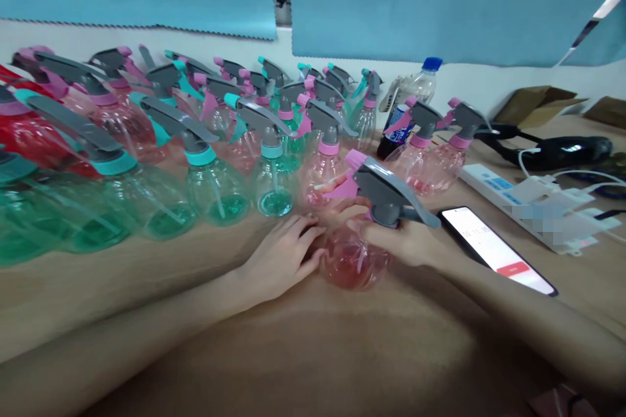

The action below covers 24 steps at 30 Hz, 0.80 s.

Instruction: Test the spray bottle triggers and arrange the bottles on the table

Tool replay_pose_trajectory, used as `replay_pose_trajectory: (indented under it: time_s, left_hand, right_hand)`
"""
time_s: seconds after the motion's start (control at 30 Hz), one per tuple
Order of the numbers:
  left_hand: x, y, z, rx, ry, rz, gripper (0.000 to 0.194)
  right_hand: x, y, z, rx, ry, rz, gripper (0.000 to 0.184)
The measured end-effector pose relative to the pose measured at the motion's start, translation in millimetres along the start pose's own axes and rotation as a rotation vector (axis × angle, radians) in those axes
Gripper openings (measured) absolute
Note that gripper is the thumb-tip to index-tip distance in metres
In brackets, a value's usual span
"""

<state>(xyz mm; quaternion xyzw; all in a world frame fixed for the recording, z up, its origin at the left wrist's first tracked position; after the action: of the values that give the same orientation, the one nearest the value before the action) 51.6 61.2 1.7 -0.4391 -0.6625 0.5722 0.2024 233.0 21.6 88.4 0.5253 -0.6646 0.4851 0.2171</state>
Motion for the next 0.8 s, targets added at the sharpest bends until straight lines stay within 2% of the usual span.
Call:
replay_pose_trajectory:
  time_s: [0.13,0.33,0.47,0.63,0.8]
  left_hand:
    - [-0.3,-0.8,-0.8,0.001,-0.002,0.009,0.026]
    - [-0.5,-0.2,-1.8,-0.009,-0.004,0.019,0.026]
    - [-0.1,0.2,-1.1,-0.017,-0.004,0.022,0.026]
    - [-0.3,0.4,-0.9,-0.014,-0.001,0.015,0.029]
    - [-0.2,0.8,-1.1,-0.018,0.005,0.026,0.028]
  right_hand:
    - [-2.0,0.9,-2.8,0.025,-0.028,0.009,0.01]
    - [-2.9,0.0,-3.7,0.07,-0.089,-0.072,0.023]
    - [3.5,-2.4,-4.2,0.082,-0.033,-0.008,0.015]
    - [1.6,-5.6,1.9,-0.021,0.069,0.146,0.012]
    - [-3.9,-6.7,4.9,0.006,0.046,0.183,0.014]
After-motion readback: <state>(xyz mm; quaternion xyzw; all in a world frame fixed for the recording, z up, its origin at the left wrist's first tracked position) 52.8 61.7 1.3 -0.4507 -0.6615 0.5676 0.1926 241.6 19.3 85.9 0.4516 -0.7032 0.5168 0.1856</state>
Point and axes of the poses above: each hand's wrist, its own z-axis away from the middle knuckle, its own y-axis out of the palm, x = y × z, the point moved 1 cm from there along -z, towards the middle knuckle, and after that the axes turned 4 degrees about -y, right-handed, at the moved point
